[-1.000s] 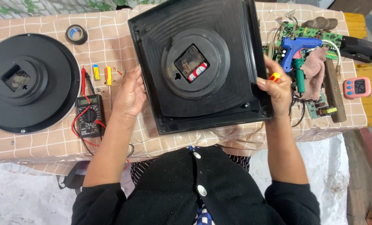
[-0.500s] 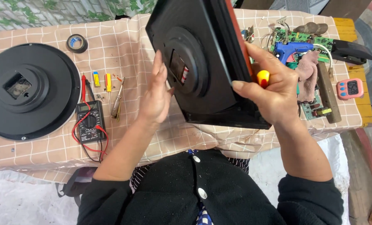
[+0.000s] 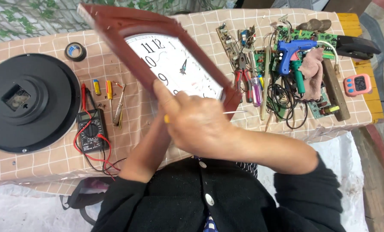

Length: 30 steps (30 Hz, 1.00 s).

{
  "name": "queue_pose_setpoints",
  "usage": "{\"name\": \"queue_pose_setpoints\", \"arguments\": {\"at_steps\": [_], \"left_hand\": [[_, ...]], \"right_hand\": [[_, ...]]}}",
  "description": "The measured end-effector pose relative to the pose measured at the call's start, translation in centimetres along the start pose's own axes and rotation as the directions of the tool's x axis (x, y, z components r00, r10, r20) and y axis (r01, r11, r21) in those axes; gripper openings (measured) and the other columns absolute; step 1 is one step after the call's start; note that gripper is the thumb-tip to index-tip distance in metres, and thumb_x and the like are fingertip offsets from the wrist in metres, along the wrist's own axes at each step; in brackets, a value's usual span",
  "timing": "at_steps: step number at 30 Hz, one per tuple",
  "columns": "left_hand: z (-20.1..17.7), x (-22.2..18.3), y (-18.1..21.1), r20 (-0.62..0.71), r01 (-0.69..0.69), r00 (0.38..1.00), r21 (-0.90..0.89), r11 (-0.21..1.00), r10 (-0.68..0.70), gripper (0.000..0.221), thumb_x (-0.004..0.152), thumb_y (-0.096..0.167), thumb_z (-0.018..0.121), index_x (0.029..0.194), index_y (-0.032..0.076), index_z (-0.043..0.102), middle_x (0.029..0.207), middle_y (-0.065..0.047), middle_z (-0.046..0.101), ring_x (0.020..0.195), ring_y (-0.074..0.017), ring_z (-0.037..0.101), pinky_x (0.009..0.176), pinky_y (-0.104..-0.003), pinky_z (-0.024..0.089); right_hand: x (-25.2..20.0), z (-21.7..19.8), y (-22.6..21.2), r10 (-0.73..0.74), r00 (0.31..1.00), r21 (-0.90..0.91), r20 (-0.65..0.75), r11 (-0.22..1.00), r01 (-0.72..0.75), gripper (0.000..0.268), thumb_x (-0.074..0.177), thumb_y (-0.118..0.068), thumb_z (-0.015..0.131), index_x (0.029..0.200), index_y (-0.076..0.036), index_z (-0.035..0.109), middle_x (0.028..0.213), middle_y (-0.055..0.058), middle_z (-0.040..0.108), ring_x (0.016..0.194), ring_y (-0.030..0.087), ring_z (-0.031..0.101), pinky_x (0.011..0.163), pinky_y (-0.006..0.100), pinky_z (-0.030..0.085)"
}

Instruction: Securing a clock mechanism into its plastic housing using a screwdriver and manual pressure.

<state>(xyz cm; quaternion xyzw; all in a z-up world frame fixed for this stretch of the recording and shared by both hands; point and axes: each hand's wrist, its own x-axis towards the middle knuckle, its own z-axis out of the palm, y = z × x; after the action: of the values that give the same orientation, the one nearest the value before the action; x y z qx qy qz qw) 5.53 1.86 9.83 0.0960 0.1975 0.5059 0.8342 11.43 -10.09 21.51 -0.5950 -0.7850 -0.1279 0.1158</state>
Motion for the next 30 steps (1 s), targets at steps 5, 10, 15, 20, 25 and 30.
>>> {"name": "queue_pose_setpoints", "arguments": {"at_steps": [5,10,15,20,25,30], "left_hand": [[-0.4,1.0,0.6,-0.018,-0.026,0.999,0.061,0.998,0.027,0.075,0.084,0.071,0.053,0.136,0.017,0.059,0.127,-0.009,0.066,0.119,-0.0274,0.063,0.104,-0.042,0.051],[-1.1,1.9,1.6,-0.039,-0.057,0.997,0.121,0.991,0.062,0.075,0.083,0.073,0.053,0.133,0.017,0.06,0.122,-0.009,0.066,0.114,-0.0279,0.065,0.099,-0.042,0.052],[-1.4,2.3,2.7,-0.058,-0.084,0.994,0.189,0.978,0.097,0.076,0.081,0.075,0.053,0.129,0.017,0.061,0.117,-0.009,0.066,0.109,-0.0285,0.066,0.095,-0.042,0.054],[-1.8,2.3,3.9,-0.076,-0.118,0.987,0.248,0.962,0.141,0.076,0.08,0.077,0.054,0.126,0.017,0.062,0.112,-0.01,0.067,0.104,-0.029,0.068,0.091,-0.042,0.056],[-2.2,1.8,4.4,-0.091,-0.156,0.977,0.308,0.938,0.192,0.077,0.078,0.079,0.054,0.123,0.017,0.063,0.107,-0.01,0.067,0.099,-0.0295,0.07,0.087,-0.042,0.057],[7.5,-2.2,4.8,0.083,-0.274,0.961,0.42,0.865,0.264,0.076,0.103,0.058,0.03,0.164,0.021,0.006,0.173,-0.009,-0.01,0.16,-0.037,-0.004,0.123,-0.064,-0.006]], "right_hand": [[0.0,3.1,-1.6,-0.066,0.988,0.111,-0.143,0.99,0.082,0.08,0.077,-0.014,0.065,0.15,0.009,0.045,0.071,0.01,0.057,0.05,0.031,0.065,0.046,0.047,0.056],[-0.9,5.3,-3.7,-0.135,0.978,0.065,-0.156,0.987,0.147,0.078,0.077,-0.016,0.066,0.146,0.013,0.047,0.067,0.013,0.053,0.047,0.031,0.059,0.038,0.044,0.05],[-1.7,7.4,-5.4,-0.14,0.962,0.069,-0.236,0.985,0.161,0.069,0.081,-0.009,0.064,0.144,0.014,0.048,0.066,0.017,0.053,0.048,0.033,0.06,0.039,0.041,0.049],[-1.0,5.4,-3.1,-0.125,0.957,0.158,-0.261,0.973,0.17,0.071,0.073,-0.015,0.065,0.14,0.009,0.057,0.066,0.014,0.055,0.045,0.031,0.058,0.035,0.043,0.046],[-1.2,2.6,0.9,0.042,0.931,0.444,-0.363,0.886,0.133,0.072,0.076,-0.015,0.077,0.143,0.002,0.058,0.079,0.014,0.067,0.063,0.032,0.07,0.057,0.042,0.059],[-2.0,2.4,5.0,0.257,0.877,0.787,-0.407,0.587,0.193,0.069,0.082,-0.005,0.081,0.145,0.007,0.056,0.101,0.023,0.075,0.079,0.032,0.076,0.064,0.034,0.057]]}}
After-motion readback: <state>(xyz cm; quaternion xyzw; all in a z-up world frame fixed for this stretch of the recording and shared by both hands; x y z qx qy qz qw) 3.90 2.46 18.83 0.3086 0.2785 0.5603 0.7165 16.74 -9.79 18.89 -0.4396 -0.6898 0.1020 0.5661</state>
